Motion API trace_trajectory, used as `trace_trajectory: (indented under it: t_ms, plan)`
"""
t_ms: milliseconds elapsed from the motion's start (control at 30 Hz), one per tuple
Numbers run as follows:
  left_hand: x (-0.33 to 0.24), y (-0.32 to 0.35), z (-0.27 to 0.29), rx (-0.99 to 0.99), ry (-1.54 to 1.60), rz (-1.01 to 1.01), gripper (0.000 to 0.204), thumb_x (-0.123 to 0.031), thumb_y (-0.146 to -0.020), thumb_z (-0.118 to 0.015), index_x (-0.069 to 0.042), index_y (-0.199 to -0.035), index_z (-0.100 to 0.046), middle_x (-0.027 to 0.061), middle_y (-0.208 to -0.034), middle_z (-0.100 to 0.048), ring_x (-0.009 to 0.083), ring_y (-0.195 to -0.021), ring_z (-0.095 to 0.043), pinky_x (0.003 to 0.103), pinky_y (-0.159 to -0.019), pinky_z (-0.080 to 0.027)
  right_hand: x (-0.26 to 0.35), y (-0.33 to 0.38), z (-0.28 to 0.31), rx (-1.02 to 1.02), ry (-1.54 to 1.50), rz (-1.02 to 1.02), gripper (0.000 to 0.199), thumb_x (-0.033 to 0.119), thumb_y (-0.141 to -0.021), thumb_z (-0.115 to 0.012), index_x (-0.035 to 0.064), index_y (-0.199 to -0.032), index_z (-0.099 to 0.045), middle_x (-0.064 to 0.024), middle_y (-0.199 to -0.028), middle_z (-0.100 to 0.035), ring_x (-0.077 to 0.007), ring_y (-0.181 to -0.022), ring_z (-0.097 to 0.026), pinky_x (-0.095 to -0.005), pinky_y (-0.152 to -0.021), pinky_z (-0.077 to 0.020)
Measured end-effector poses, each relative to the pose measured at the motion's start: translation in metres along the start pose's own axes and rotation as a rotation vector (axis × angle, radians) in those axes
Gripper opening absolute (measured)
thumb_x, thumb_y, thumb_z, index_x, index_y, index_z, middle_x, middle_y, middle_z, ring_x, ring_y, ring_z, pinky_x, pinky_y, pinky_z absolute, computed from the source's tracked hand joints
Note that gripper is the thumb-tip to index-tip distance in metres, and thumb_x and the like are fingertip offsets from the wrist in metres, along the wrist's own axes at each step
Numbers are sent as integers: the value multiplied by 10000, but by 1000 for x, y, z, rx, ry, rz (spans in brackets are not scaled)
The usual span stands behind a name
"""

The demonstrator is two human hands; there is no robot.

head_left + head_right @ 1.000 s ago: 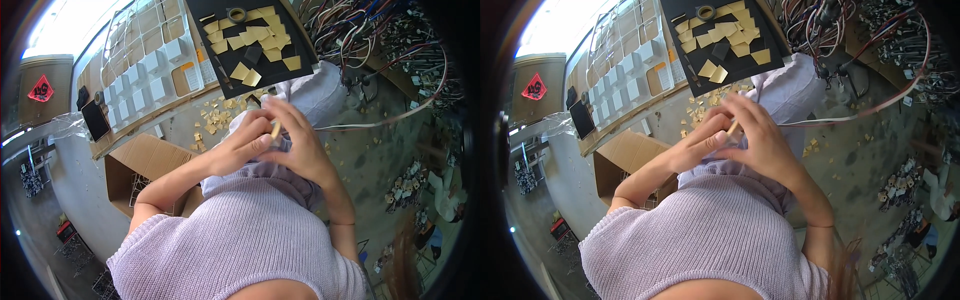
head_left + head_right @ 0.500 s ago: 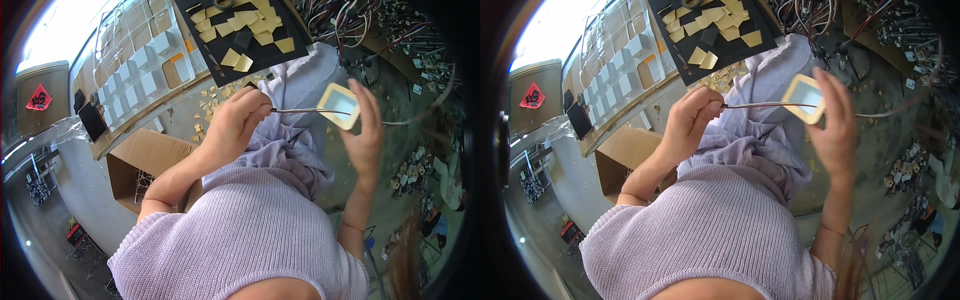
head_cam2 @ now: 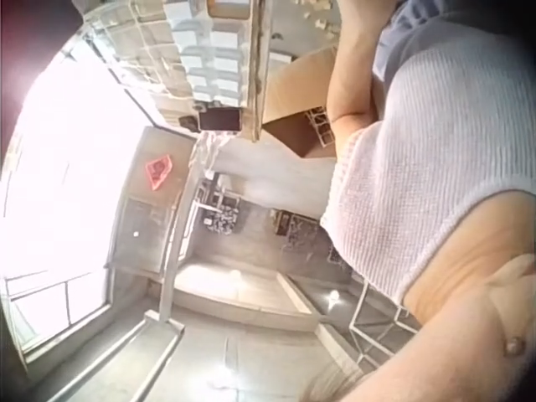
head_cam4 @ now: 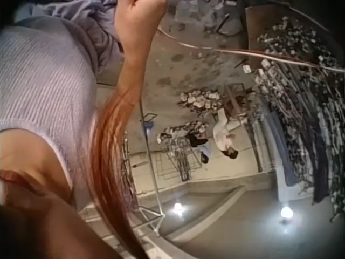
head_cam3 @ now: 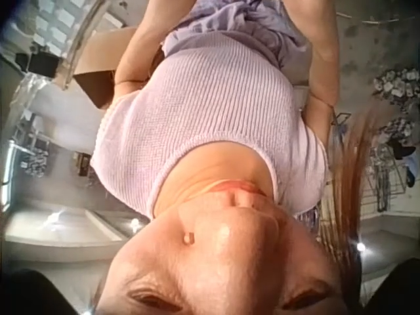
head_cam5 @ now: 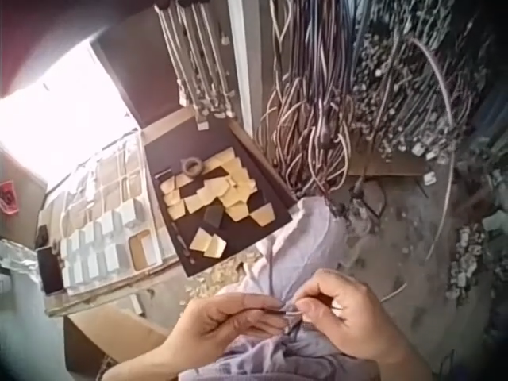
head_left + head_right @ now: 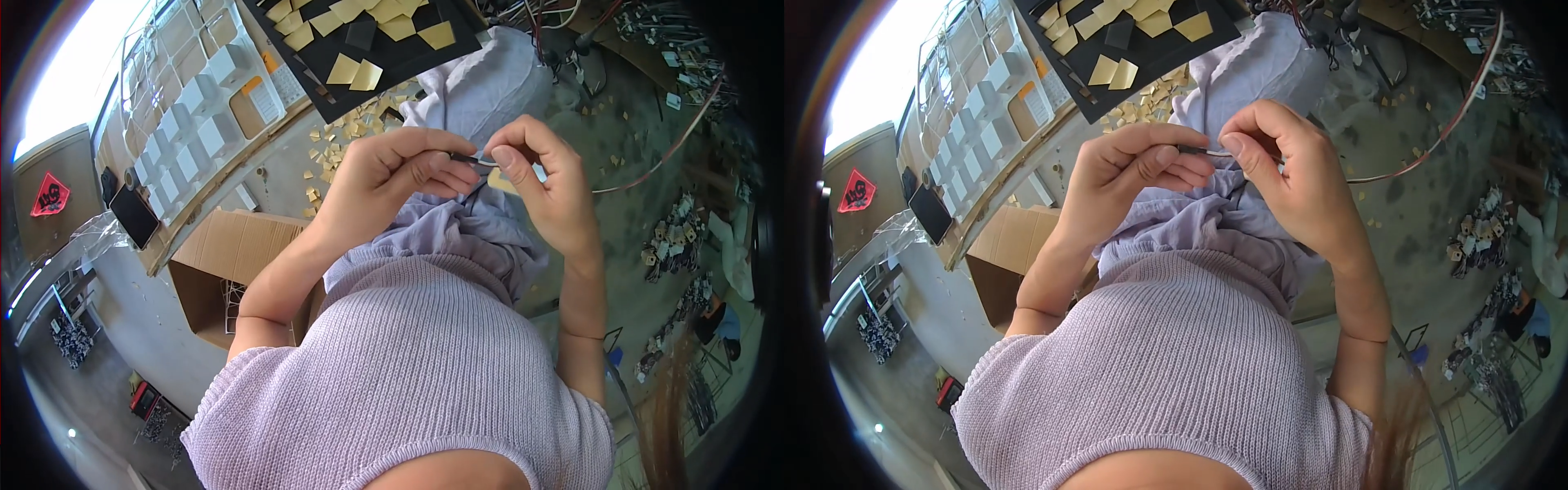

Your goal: Assembling electronic wiring components by attaching connectors and adhesive pads to wires.

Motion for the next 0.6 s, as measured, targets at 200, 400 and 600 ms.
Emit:
trace_trajectory:
  t_ms: [200, 400, 600]
  plan:
    - [4, 1, 2, -12, 19, 43, 265, -90, -983, -492, 75, -1177, -565, 171, -978, -687, 232, -931, -689, 294, -792, -569, 7, -2, -3, -5, -3, 11, 110, 95, -905, -620, -8, -895, -581, -31, -755, -610, -110, -707, -582, -250, -638, -465]
    - [0, 1, 1, -12, 53, 1, 311, -79, -983, -488, 57, -1263, -479, 179, -997, -687, 231, -923, -691, 295, -802, -566, -5, -4, -2, -74, -79, -40, 112, 118, -923, -619, 10, -928, -589, -1, -759, -589, -52, -698, -520, -211, -610, -430]
    - [4, 3, -4, -11, 80, 15, 276, -67, -984, -478, 67, -1225, -490, 196, -1009, -681, 249, -938, -688, 306, -807, -567, -5, -4, -8, -49, -122, -77, 95, 80, -908, -633, -7, -920, -598, -4, -804, -618, -45, -755, -560, -195, -662, -461]
Point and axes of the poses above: each hand's wrist, its own y-axis away from the middle knuckle, its own z-axis out of the back of the hand, x = y × z, the point moved 9 cm from there along -y, towards the middle knuckle
